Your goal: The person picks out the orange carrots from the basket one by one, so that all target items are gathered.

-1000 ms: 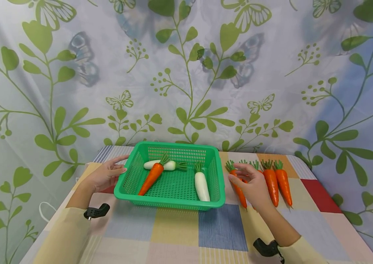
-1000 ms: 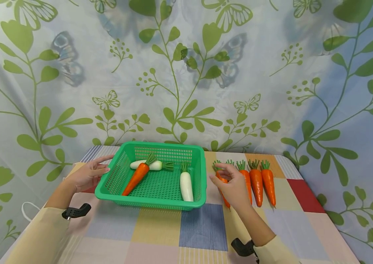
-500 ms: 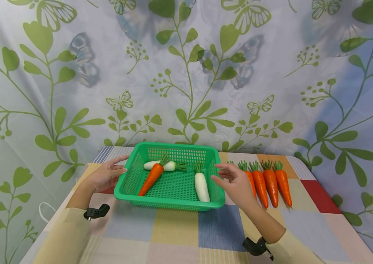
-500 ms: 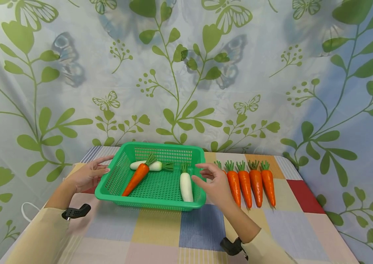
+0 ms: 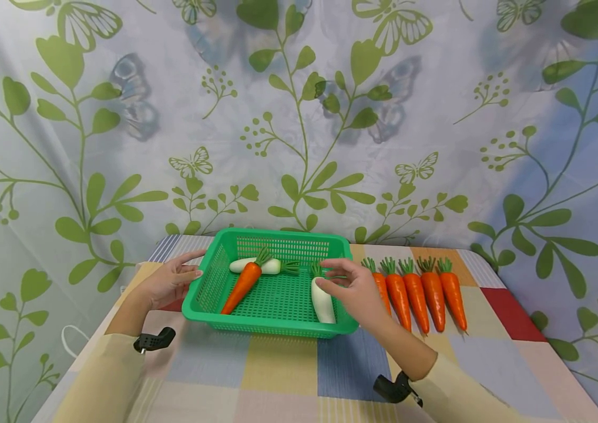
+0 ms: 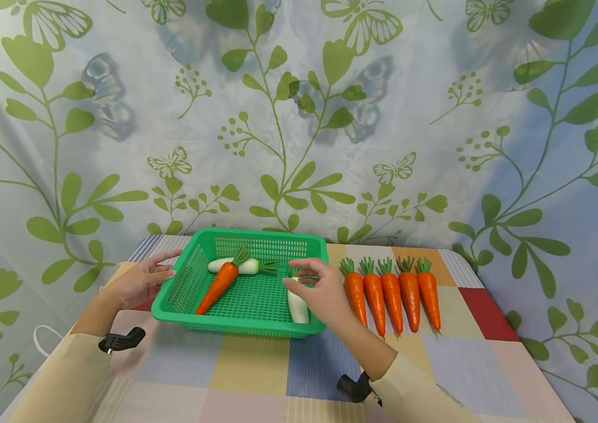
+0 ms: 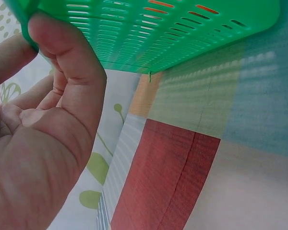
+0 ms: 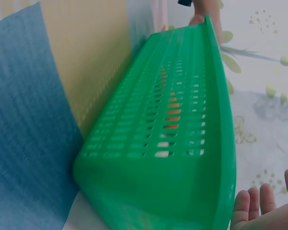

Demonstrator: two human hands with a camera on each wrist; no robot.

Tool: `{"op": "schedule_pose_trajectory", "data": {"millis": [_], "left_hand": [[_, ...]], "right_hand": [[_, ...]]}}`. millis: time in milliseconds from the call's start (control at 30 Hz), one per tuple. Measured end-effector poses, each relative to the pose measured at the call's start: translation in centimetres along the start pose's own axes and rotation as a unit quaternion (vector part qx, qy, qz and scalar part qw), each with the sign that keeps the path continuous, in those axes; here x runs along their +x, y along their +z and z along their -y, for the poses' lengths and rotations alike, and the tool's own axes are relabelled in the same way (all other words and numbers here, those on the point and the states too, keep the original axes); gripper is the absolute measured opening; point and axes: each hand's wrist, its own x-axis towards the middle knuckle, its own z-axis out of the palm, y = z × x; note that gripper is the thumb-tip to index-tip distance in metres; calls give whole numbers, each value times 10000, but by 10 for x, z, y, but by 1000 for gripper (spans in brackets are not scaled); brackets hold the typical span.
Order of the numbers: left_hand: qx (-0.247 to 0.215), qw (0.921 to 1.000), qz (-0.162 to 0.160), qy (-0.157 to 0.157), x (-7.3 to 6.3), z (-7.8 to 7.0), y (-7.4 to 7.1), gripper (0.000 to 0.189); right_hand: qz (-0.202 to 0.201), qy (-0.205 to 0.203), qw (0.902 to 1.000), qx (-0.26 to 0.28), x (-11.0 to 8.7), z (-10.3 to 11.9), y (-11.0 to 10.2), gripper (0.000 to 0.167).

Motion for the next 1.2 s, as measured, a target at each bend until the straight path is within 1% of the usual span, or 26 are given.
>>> {"op": "schedule_pose_trajectory", "data": {"millis": [200, 300, 467, 633, 767, 900, 1200], "left_hand": [[62, 10000, -43, -45, -1, -2, 0, 76], [96, 9999, -91, -66, -1, -2, 0, 76], [84, 9998, -149, -107, -1, -1, -1, 77], [76, 9997, -174, -149, -1, -1, 0, 78], [63, 9998, -140, -139, 0, -1, -1, 78], [41, 9998, -120, -132, 0, -1, -1, 78], [143, 9997, -162, -135, 0, -1, 0, 76]], "right_hand": [[201, 278, 9992, 199, 8, 9, 11, 39], [247, 505, 9981, 266, 13, 12, 14, 39], [293, 960, 9937, 500, 25, 16, 17, 41], [379, 1263, 9878, 832, 35, 19, 21, 43], [442, 1367, 9815, 1269, 42, 26, 27, 44], [484, 1431, 9756, 1591, 49, 33, 34, 43], [686, 1537, 9684, 1842, 63, 38, 48, 42]]}}
